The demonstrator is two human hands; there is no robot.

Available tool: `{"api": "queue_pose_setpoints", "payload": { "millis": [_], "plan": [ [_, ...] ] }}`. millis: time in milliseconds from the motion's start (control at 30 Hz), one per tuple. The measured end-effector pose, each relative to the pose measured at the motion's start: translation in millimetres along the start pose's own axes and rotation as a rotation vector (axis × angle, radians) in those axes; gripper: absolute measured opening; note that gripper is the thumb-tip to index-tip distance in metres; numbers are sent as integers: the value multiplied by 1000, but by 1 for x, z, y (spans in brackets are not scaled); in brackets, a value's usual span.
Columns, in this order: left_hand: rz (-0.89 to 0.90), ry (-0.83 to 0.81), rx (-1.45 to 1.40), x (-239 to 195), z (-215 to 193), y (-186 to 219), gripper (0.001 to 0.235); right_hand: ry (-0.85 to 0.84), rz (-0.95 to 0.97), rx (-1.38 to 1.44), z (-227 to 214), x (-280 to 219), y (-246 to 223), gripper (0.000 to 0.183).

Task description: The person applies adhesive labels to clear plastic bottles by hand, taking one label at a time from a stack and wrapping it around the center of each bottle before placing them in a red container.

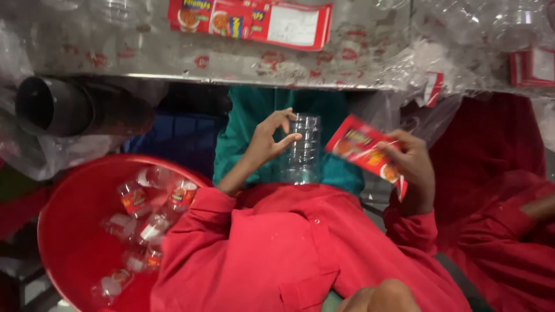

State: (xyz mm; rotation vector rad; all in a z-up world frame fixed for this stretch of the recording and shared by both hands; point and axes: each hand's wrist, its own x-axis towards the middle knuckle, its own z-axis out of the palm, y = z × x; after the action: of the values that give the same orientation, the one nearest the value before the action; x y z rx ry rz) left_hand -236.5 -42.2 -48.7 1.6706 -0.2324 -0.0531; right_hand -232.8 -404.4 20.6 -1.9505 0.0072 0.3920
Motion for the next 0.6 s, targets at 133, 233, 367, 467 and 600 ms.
{"api": "queue_pose_setpoints", "payload": {
  "millis": [133, 233, 367, 467, 600],
  "plan": [
    [224, -131, -29, -7, -2, -22, 30, -358, 51, -37, 42, 25, 10, 18],
    [237, -251, 27, -7, -8, -7, 36, -437, -51, -49, 69, 31, 0, 19],
    [186, -247, 43, -2, -10, 6, 26, -400, 49, -54, 69, 32, -11, 20],
    [131, -263, 16, -3, -11, 9, 23, -280, -42, -200, 60, 34, -2, 22],
    [131, -298, -11, 3, -15, 7, 26, -284, 6, -132, 59, 41, 17, 22]
  ]
}}
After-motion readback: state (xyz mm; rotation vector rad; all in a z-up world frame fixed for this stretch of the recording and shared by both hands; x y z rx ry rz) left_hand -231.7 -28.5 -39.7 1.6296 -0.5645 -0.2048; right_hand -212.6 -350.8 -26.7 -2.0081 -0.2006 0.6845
